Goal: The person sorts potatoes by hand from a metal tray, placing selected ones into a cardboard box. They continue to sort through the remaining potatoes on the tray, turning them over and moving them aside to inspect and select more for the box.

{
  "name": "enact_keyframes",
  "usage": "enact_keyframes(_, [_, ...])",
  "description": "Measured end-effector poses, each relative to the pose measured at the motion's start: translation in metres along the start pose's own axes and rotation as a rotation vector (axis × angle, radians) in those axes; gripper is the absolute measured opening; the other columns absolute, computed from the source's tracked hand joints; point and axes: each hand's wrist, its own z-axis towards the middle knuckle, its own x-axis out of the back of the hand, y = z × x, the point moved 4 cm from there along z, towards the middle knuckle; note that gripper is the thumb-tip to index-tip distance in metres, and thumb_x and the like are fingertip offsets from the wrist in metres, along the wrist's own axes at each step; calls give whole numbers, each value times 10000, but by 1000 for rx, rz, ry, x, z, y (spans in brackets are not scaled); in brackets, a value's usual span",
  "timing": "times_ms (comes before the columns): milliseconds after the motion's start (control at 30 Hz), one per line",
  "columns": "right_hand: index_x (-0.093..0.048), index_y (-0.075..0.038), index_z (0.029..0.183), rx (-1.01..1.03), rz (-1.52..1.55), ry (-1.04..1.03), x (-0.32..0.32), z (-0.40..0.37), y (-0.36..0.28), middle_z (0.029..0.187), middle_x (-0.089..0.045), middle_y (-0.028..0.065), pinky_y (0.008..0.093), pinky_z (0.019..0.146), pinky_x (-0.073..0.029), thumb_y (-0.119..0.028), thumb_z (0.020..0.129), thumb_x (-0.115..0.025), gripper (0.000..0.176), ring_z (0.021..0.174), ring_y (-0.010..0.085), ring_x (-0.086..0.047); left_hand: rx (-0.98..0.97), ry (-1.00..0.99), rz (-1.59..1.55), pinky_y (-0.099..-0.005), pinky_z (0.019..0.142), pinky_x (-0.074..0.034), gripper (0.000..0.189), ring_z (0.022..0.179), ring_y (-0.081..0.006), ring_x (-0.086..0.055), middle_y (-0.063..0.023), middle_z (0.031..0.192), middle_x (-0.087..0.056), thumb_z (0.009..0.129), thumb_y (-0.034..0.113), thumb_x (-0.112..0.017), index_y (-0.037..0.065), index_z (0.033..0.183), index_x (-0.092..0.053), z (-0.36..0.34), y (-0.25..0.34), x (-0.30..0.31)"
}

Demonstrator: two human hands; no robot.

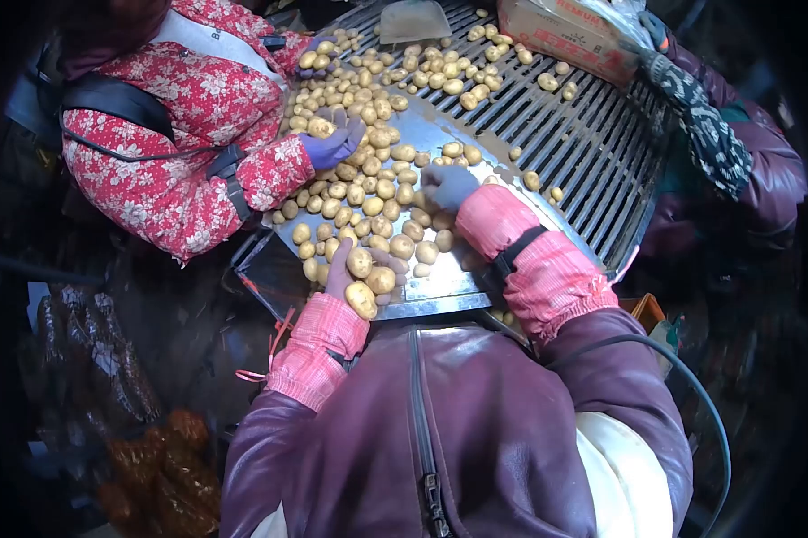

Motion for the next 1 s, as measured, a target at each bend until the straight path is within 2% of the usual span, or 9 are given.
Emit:
enact_keyframes(133, [-661,-55,955,-144,624,139,17,-22,52,787,-610,-44,219,511,-398,-64,863,-670,93,635,42,-513,17,-55,-52,-274,364,-424,701,641,-269,-666,-215,914,-673,959,682,-340,27,934,-591,4,-2,4])
enact_keyframes(233, [-706,-79,944,-332,659,78,22,-45,57,764,-651,-9,263,585,-487,-101,821,-695,126,654,109,-599,68,-58,-74,-280,360,-423,687,649,-276,-665,-209,915,-672,946,697,-367,46,936,-586,5,-2,1])
enact_keyframes(367, [-714,-149,1072,-57,149,161,8,-55,-4,967,-719,90,394,747,-544,-307,890,-645,251,829,283,-685,60,-127,-86,-304,401,-455,699,740,-320,-674,-209,905,-662,943,704,-373,40,962,-590,7,-6,6])
enact_keyframes(467, [-661,-195,1181,158,-199,-6,-26,-49,-41,1172,-650,98,437,826,-532,-272,891,-630,302,1027,320,-656,33,-154,-53,-308,415,-461,706,767,-334,-673,-218,896,-655,956,687,-360,19,972,-589,6,-6,8])
enact_keyframes(600, [-648,-153,986,145,-428,-93,-58,-38,-59,1054,-663,142,483,749,-523,-270,881,-624,159,926,343,-680,-19,-144,32,-301,405,-451,713,760,-349,-667,-230,902,-651,966,672,-349,-1,986,-582,4,-5,11])
enact_keyframes(700, [-680,-160,1055,73,-489,-194,-53,-30,-75,1054,-685,155,459,732,-538,-280,878,-646,216,948,344,-685,7,-143,-4,-298,404,-448,710,752,-347,-663,-234,911,-648,966,671,-351,-1,1004,-577,4,-8,17])
enact_keyframes(800, [-694,-139,1145,48,-79,-99,-42,-37,-59,1069,-710,135,401,764,-549,-301,885,-666,307,962,287,-697,18,-197,-21,-310,414,-454,706,763,-347,-666,-217,927,-651,956,683,-361,14,1017,-578,4,-12,22])
enact_keyframes(900, [-679,-93,1205,-113,714,-120,-16,-75,-36,1091,-707,99,320,847,-524,-307,878,-686,390,975,204,-667,20,-146,-23,-314,416,-460,678,775,-341,-672,-204,928,-657,949,683,-393,32,991,-582,1,-12,21])
enact_keyframes(1000, [-674,-8,1154,-125,759,68,51,-148,-21,991,-707,58,300,783,-528,-298,873,-696,404,884,156,-653,23,-106,-31,-305,392,-453,668,769,-346,-671,-209,920,-655,952,673,-399,32,955,-588,-1,-11,17])
